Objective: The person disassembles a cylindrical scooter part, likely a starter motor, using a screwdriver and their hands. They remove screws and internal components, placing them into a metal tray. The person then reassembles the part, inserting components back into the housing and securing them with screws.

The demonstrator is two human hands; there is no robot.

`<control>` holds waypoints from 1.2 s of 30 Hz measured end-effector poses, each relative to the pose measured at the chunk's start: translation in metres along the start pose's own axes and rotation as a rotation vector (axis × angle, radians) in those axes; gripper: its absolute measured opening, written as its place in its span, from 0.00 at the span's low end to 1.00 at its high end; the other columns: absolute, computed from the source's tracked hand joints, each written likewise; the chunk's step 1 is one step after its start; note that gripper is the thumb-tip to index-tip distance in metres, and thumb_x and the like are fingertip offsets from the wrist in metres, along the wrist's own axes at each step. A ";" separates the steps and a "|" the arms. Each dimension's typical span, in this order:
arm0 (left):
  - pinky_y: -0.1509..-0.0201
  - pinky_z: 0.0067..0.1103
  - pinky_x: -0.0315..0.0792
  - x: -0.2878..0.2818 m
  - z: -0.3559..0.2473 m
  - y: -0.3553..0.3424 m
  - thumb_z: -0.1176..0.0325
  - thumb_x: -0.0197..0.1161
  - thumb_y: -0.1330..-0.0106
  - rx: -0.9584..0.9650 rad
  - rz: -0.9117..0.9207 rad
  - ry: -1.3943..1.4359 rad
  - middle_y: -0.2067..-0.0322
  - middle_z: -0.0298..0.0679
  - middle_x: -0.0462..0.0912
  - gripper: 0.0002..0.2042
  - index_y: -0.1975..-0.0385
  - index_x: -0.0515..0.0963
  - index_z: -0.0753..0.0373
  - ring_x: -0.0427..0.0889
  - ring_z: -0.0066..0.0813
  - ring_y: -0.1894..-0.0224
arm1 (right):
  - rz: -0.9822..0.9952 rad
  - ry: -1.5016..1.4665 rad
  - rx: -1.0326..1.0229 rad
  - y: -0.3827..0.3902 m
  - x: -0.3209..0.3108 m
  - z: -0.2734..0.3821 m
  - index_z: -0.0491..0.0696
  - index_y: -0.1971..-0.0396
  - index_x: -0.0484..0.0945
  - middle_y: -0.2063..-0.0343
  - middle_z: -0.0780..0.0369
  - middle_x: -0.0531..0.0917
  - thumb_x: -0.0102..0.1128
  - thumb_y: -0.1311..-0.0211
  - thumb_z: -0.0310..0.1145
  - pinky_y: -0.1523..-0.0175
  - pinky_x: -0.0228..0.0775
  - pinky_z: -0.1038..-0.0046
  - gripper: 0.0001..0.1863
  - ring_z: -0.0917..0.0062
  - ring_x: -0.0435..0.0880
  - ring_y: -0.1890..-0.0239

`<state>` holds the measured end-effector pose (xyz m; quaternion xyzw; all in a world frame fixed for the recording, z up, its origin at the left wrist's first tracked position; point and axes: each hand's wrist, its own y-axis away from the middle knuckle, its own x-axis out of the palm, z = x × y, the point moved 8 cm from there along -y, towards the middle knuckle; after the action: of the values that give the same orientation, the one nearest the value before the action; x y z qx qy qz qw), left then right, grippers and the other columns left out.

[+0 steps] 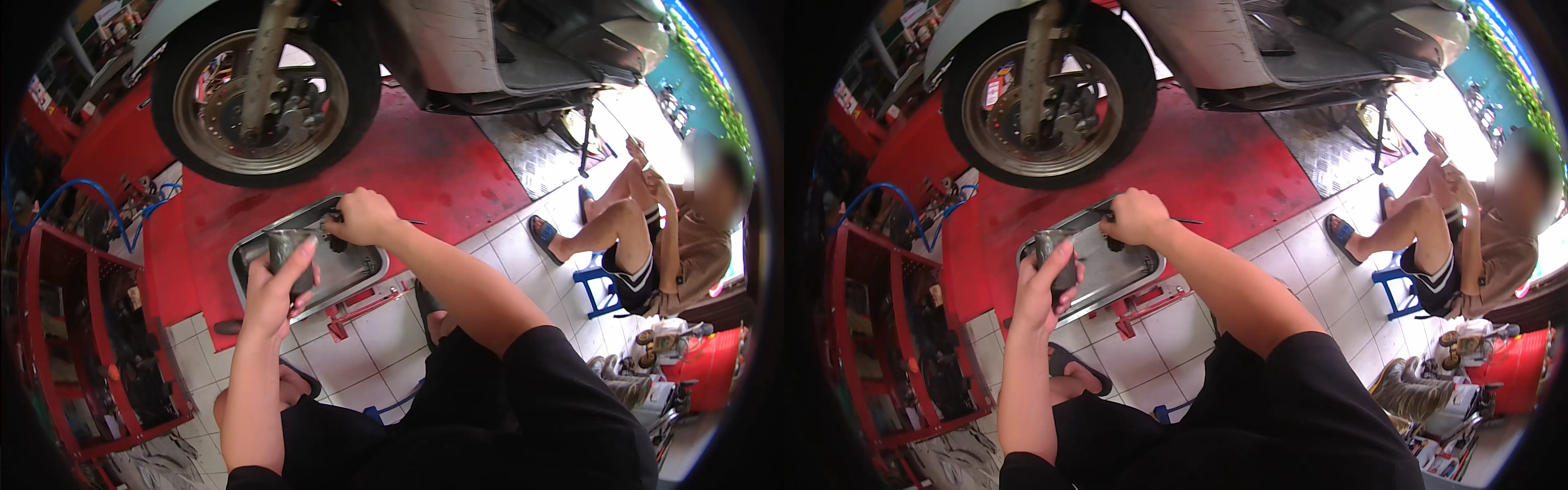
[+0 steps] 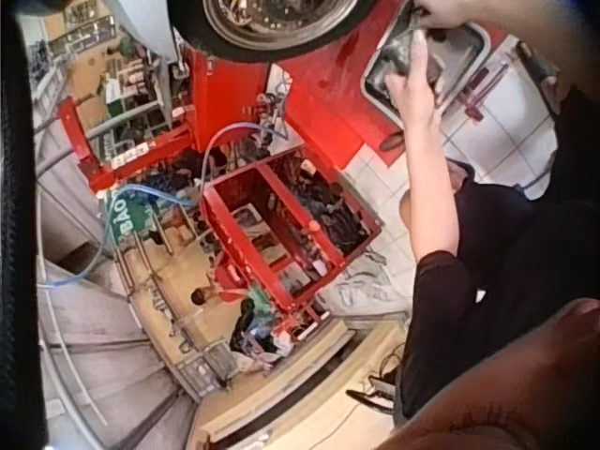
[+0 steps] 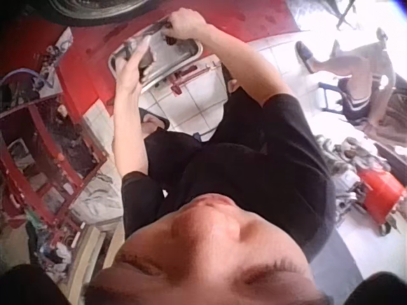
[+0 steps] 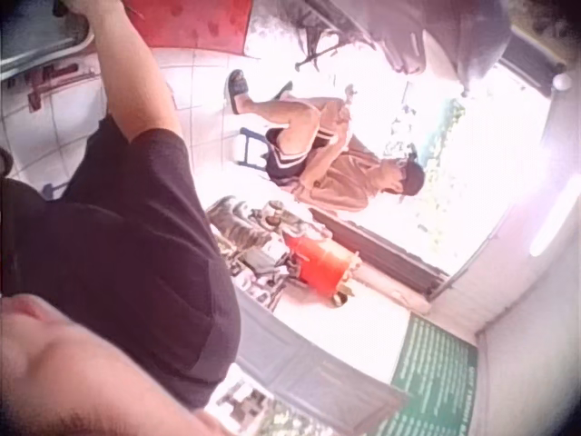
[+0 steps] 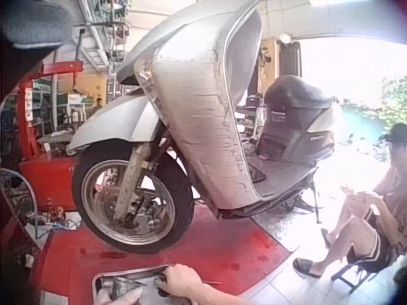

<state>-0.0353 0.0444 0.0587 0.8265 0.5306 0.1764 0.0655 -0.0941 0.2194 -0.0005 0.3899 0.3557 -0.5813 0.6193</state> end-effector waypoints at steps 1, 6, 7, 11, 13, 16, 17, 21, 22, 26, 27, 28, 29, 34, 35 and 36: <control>0.89 0.15 0.53 -0.018 0.006 -0.005 0.51 0.68 0.34 -0.049 -0.114 0.042 0.79 0.37 0.79 0.18 0.67 0.75 0.61 0.66 0.15 0.88 | 0.004 0.009 0.005 -0.003 0.004 0.000 0.44 0.72 0.87 0.71 0.50 0.86 0.63 0.47 0.51 0.54 0.81 0.57 0.22 0.54 0.87 0.63; 0.90 0.15 0.54 -0.051 0.015 -0.014 0.44 0.61 0.31 -0.114 -0.150 0.547 0.76 0.37 0.77 0.21 0.68 0.73 0.59 0.66 0.18 0.89 | 0.068 0.094 -0.041 -0.001 0.014 0.006 0.47 0.74 0.87 0.72 0.52 0.86 0.64 0.48 0.51 0.57 0.81 0.60 0.20 0.57 0.88 0.66; 0.90 0.15 0.54 -0.052 0.016 -0.014 0.44 0.61 0.31 -0.122 -0.155 0.610 0.76 0.37 0.76 0.21 0.68 0.73 0.59 0.66 0.18 0.89 | 0.067 0.145 -0.065 0.000 0.016 0.007 0.47 0.74 0.87 0.72 0.53 0.86 0.64 0.49 0.50 0.57 0.81 0.61 0.20 0.58 0.88 0.65; 0.90 0.13 0.52 -0.052 0.009 -0.012 0.46 0.60 0.31 -0.123 -0.229 0.705 0.75 0.35 0.74 0.21 0.66 0.73 0.61 0.64 0.18 0.89 | 0.096 0.321 -0.172 0.001 0.030 0.019 0.49 0.72 0.88 0.69 0.57 0.87 0.66 0.49 0.48 0.58 0.81 0.62 0.17 0.62 0.88 0.63; 0.91 0.13 0.52 -0.050 0.007 -0.013 0.46 0.60 0.31 -0.124 -0.221 0.719 0.75 0.34 0.74 0.21 0.66 0.73 0.61 0.63 0.18 0.89 | 0.117 0.370 -0.218 0.000 0.037 0.025 0.50 0.71 0.88 0.68 0.58 0.88 0.66 0.49 0.46 0.58 0.81 0.62 0.15 0.63 0.89 0.61; 0.91 0.13 0.52 -0.045 0.006 -0.017 0.45 0.60 0.31 -0.143 -0.194 0.750 0.75 0.34 0.74 0.21 0.66 0.73 0.61 0.62 0.18 0.89 | 0.119 0.414 -0.255 0.000 0.054 0.034 0.52 0.69 0.88 0.65 0.59 0.88 0.64 0.45 0.39 0.56 0.81 0.63 0.10 0.63 0.89 0.59; 0.91 0.13 0.52 -0.047 0.009 -0.016 0.45 0.60 0.31 -0.152 -0.193 0.759 0.75 0.34 0.74 0.21 0.66 0.73 0.61 0.62 0.18 0.89 | 0.149 0.429 -0.259 0.003 0.056 0.041 0.52 0.68 0.88 0.65 0.60 0.88 0.62 0.43 0.36 0.55 0.80 0.63 0.08 0.64 0.89 0.59; 0.91 0.13 0.52 -0.049 0.008 -0.015 0.46 0.60 0.31 -0.163 -0.176 0.760 0.75 0.33 0.74 0.21 0.67 0.73 0.62 0.62 0.18 0.89 | 0.164 0.432 -0.253 -0.001 0.072 0.047 0.53 0.68 0.88 0.64 0.60 0.89 0.62 0.43 0.33 0.57 0.81 0.64 0.07 0.65 0.89 0.59; 0.91 0.13 0.52 -0.052 0.009 -0.014 0.46 0.60 0.31 -0.166 -0.183 0.757 0.75 0.34 0.74 0.21 0.67 0.73 0.62 0.62 0.18 0.89 | 0.181 0.429 -0.255 0.000 0.075 0.049 0.53 0.68 0.88 0.64 0.60 0.89 0.62 0.43 0.33 0.57 0.82 0.65 0.07 0.65 0.89 0.59; 0.91 0.13 0.52 -0.061 0.011 -0.012 0.46 0.61 0.31 -0.161 -0.188 0.760 0.75 0.34 0.74 0.21 0.67 0.73 0.62 0.62 0.18 0.89 | 0.228 0.427 -0.264 0.006 0.086 0.053 0.49 0.66 0.86 0.63 0.59 0.88 0.62 0.43 0.31 0.58 0.82 0.66 0.08 0.66 0.89 0.59; 0.91 0.13 0.52 -0.062 0.011 -0.012 0.46 0.61 0.31 -0.156 -0.183 0.762 0.75 0.34 0.74 0.21 0.67 0.73 0.62 0.62 0.18 0.89 | 0.223 0.426 -0.278 0.008 0.087 0.053 0.47 0.64 0.85 0.63 0.59 0.88 0.62 0.43 0.31 0.58 0.82 0.66 0.09 0.66 0.89 0.60; 0.91 0.13 0.53 -0.064 0.009 -0.011 0.46 0.61 0.31 -0.152 -0.186 0.762 0.74 0.34 0.74 0.21 0.66 0.73 0.62 0.63 0.18 0.89 | 0.212 0.416 -0.290 0.009 0.089 0.055 0.46 0.62 0.84 0.63 0.58 0.88 0.62 0.43 0.31 0.59 0.82 0.66 0.10 0.66 0.89 0.60; 0.90 0.14 0.53 -0.065 0.010 -0.011 0.46 0.61 0.31 -0.159 -0.180 0.766 0.74 0.35 0.75 0.21 0.66 0.73 0.62 0.63 0.18 0.89 | 0.195 0.432 -0.307 0.011 0.091 0.055 0.45 0.60 0.82 0.63 0.57 0.88 0.62 0.43 0.30 0.59 0.82 0.66 0.11 0.66 0.89 0.60; 0.90 0.15 0.53 -0.063 0.014 -0.014 0.45 0.62 0.32 -0.177 -0.155 0.763 0.74 0.37 0.76 0.21 0.67 0.73 0.61 0.65 0.19 0.89 | 0.153 0.437 -0.374 0.016 0.099 0.048 0.42 0.55 0.78 0.61 0.54 0.86 0.61 0.42 0.30 0.63 0.82 0.67 0.15 0.64 0.89 0.62; 0.90 0.15 0.54 -0.062 0.014 -0.014 0.45 0.62 0.32 -0.179 -0.149 0.766 0.74 0.37 0.76 0.21 0.67 0.73 0.61 0.65 0.19 0.89 | 0.147 0.420 -0.377 0.015 0.099 0.047 0.42 0.56 0.78 0.61 0.54 0.86 0.61 0.42 0.30 0.63 0.82 0.66 0.14 0.64 0.89 0.62; 0.90 0.14 0.53 -0.062 0.014 -0.014 0.45 0.62 0.32 -0.179 -0.148 0.760 0.74 0.36 0.75 0.21 0.66 0.73 0.61 0.64 0.19 0.88 | 0.124 0.399 -0.371 0.015 0.097 0.046 0.42 0.57 0.79 0.60 0.53 0.86 0.61 0.42 0.30 0.63 0.82 0.66 0.14 0.64 0.89 0.62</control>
<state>-0.0653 -0.0041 0.0278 0.6527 0.5578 0.5101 -0.0515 -0.0732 0.1357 -0.0664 0.3976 0.5463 -0.3789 0.6324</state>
